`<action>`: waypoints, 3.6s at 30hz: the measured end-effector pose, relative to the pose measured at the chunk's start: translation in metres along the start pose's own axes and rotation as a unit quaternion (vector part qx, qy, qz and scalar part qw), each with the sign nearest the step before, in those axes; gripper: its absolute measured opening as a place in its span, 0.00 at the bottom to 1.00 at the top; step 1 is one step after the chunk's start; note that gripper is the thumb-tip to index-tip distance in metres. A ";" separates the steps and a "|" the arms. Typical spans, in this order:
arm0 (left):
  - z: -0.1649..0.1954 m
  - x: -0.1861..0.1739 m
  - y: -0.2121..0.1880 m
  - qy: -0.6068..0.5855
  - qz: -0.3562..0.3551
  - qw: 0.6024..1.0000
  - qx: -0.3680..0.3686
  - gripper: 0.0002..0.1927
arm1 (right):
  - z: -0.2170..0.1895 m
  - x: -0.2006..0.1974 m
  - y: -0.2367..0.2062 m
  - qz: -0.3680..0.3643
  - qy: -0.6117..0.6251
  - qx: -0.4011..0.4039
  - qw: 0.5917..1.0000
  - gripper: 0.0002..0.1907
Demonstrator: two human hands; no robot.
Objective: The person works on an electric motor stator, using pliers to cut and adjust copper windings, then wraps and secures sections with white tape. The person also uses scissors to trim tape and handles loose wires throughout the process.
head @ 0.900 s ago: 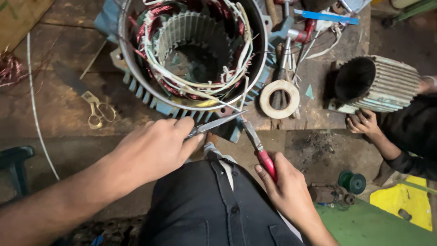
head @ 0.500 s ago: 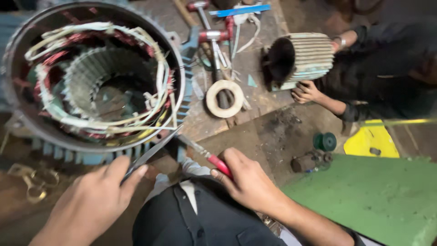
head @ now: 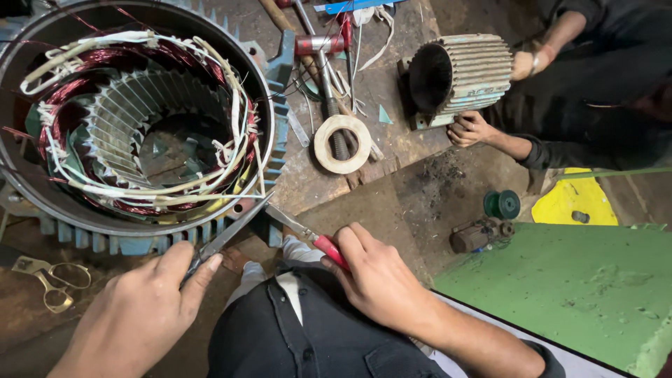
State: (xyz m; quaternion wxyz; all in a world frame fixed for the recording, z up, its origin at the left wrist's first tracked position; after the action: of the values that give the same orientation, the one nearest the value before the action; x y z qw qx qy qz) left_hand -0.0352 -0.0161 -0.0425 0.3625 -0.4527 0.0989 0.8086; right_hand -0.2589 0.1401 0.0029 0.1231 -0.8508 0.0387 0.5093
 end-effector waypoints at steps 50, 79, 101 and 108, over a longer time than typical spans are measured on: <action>-0.011 -0.010 -0.010 -0.059 0.097 0.988 0.109 0.18 | 0.004 -0.001 0.004 -0.061 0.022 0.083 0.994 0.18; -0.004 -0.012 -0.011 -0.115 0.032 0.989 0.087 0.17 | 0.037 0.018 -0.009 -0.169 0.142 0.172 0.960 0.14; -0.013 -0.008 -0.010 -0.055 0.086 0.989 0.106 0.20 | 0.050 0.039 0.007 -0.126 0.126 0.099 0.979 0.28; -0.021 -0.008 -0.011 -0.044 0.083 0.989 0.115 0.18 | 0.042 0.023 0.021 -0.122 0.092 0.083 0.985 0.32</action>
State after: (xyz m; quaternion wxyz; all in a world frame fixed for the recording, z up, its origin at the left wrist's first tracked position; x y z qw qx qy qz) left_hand -0.0119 -0.0224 -0.0462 0.3474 -0.3624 0.2127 0.8383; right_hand -0.2881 0.1319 -0.0396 0.2506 -0.8792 -0.0121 0.4051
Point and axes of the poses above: each hand's wrist, its own y-axis towards the middle knuckle, its own x-axis out of the palm, z = x × y, the point moved 3 cm from there along y, towards the middle knuckle, and after that the axes turned 6 degrees about -y, right-handed, at the moved point
